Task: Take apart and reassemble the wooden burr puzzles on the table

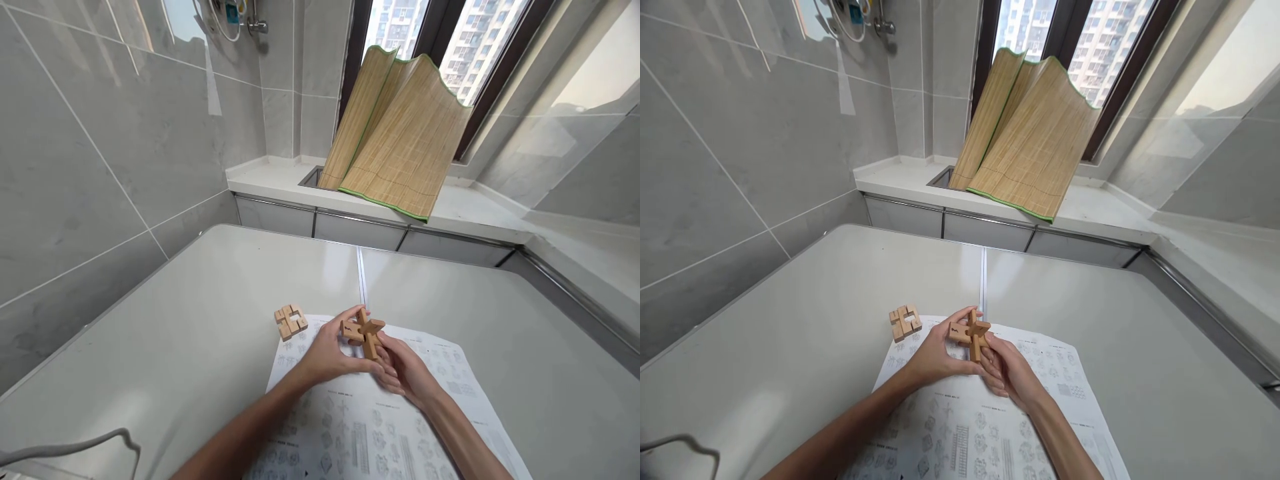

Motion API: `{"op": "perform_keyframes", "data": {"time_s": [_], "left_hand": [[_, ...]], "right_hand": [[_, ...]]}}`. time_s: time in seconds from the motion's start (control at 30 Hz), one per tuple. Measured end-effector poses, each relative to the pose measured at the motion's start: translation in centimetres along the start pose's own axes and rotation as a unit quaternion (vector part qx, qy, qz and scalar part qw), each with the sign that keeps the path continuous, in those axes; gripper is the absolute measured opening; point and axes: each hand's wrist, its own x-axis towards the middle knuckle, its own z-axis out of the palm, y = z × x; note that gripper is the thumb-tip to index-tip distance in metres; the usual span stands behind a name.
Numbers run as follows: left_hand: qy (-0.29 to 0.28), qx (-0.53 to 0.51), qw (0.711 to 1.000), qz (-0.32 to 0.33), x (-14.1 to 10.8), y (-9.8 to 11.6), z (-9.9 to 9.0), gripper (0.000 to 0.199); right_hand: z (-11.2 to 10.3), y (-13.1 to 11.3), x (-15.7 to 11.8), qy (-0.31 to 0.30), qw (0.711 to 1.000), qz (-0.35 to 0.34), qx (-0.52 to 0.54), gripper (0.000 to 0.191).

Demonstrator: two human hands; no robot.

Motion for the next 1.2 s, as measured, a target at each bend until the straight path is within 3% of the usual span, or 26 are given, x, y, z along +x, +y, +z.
{"op": "perform_keyframes", "data": {"time_s": [0.2,0.33,0.5,0.63,0.83,1.2], "left_hand": [[-0.043,-0.008,0.999,-0.009,0.0,0.1,-0.5,0.101],[-0.065,-0.014,0.998,-0.001,0.1,0.3,-0.5,0.080],[-0.043,0.001,0.999,-0.004,0.0,0.1,-0.3,0.046],[0.011,-0.059,0.998,-0.021,0.2,-0.8,-0.1,0.065],[0.024,-0.105,0.994,-0.019,0.6,-1.5,-0.3,0.042],[0.021,-0.232,0.971,-0.057,0.8,-0.7,-0.5,0.055]], "right_hand": [[-0.9,0.2,-0.3,-0.039,0.998,0.028,0.029,0.052],[-0.7,0.5,-0.3,-0.077,0.995,0.035,0.059,0.051],[-0.8,0.7,0.0,-0.097,0.991,0.024,0.085,0.048],[-0.7,0.2,-0.2,-0.124,0.987,0.013,0.103,0.041],[0.0,-0.6,-0.5,-0.124,0.989,-0.005,0.083,0.033],[0.5,0.0,-0.3,-0.096,0.992,-0.032,0.073,0.030]]}}
